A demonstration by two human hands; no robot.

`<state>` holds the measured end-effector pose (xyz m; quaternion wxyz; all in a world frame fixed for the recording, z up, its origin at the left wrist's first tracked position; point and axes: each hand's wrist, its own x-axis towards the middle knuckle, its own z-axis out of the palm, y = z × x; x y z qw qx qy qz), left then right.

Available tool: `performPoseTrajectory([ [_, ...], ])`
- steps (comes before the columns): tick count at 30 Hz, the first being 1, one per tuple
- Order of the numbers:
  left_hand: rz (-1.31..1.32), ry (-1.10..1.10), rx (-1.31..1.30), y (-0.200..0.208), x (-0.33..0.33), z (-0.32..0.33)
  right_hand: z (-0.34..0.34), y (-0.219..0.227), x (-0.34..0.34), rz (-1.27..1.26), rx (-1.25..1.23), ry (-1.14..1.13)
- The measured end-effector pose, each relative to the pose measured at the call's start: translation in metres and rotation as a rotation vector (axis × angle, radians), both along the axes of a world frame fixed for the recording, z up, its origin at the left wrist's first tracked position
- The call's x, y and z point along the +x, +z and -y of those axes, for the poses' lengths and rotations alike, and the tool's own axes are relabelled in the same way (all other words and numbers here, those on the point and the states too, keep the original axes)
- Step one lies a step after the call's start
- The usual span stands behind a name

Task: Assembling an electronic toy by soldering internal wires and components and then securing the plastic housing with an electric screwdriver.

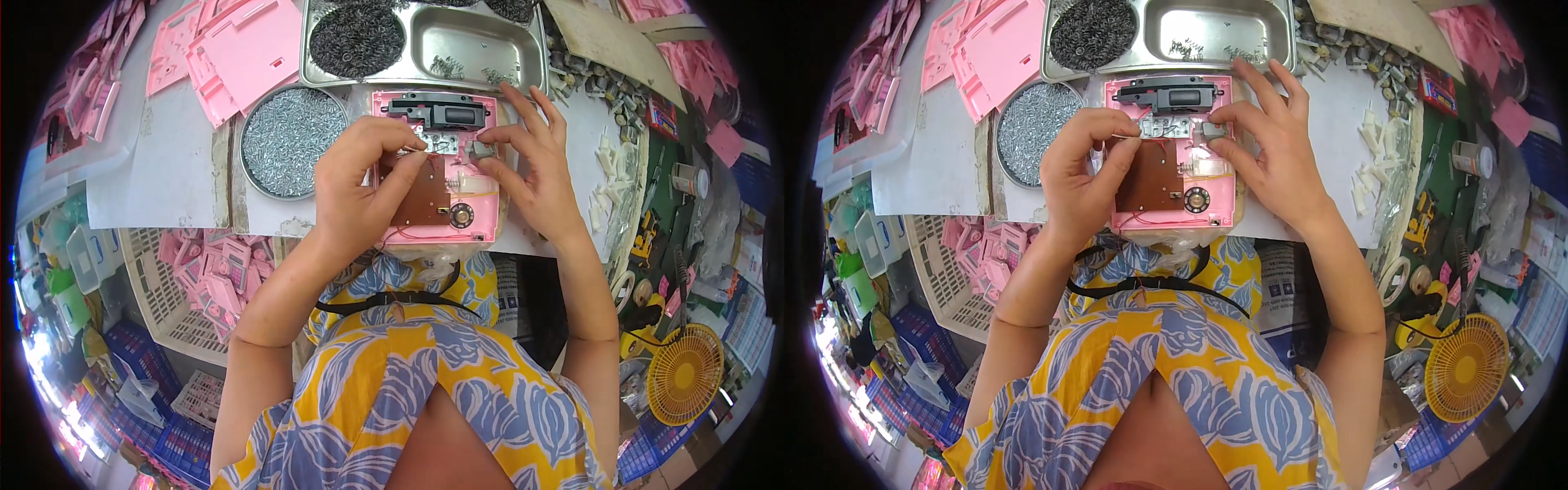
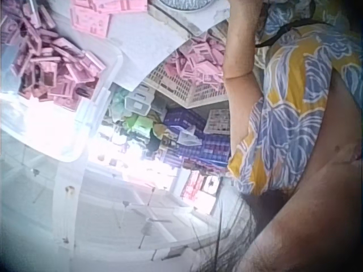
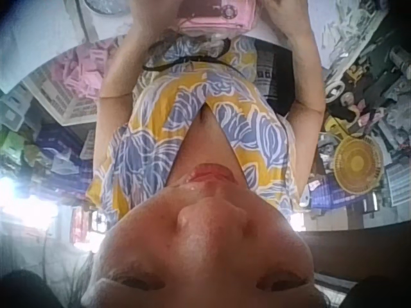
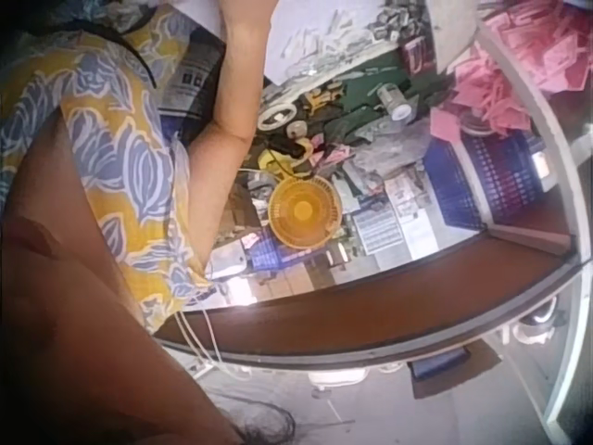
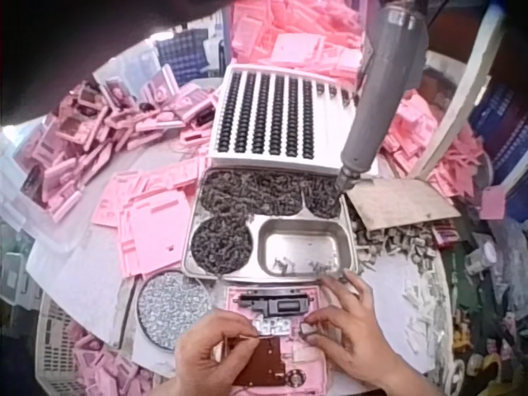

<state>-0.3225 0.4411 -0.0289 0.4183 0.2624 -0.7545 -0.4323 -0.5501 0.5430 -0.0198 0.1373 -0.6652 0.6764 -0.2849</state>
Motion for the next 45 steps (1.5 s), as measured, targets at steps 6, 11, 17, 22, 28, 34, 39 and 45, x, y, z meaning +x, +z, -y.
performPoseTrajectory([
  [6, -0.001, -0.072, 0.15, 0.006, -0.004, 0.001, 0.003, 0.001, -0.001, -0.023, 0.053, -0.023],
  [11, 0.015, -0.1, 0.193, 0.004, -0.004, 0.011, 0.006, 0.014, 0.004, -0.08, -0.085, -0.042],
  [17, 0.037, -0.165, -0.027, 0.009, -0.014, 0.021, 0.029, -0.002, 0.038, -0.069, -0.233, 0.081],
  [22, 0.16, -0.145, -0.109, 0.019, -0.013, 0.019, 0.021, -0.001, 0.031, 0.036, -0.214, 0.039],
  [28, 0.367, -0.129, -0.368, 0.01, -0.025, 0.008, 0.007, 0.0, 0.026, 0.081, -0.226, -0.024],
  [34, 0.264, -0.128, -0.476, 0.005, -0.018, 0.013, 0.005, -0.002, 0.021, 0.111, -0.24, 0.012],
  [39, 0.201, -0.138, -0.536, -0.009, -0.008, 0.009, 0.007, 0.0, 0.019, 0.078, -0.243, 0.023],
  [45, 0.424, -0.02, -0.495, 0.0, 0.018, -0.002, 0.002, 0.006, 0.02, 0.024, -0.165, -0.009],
])
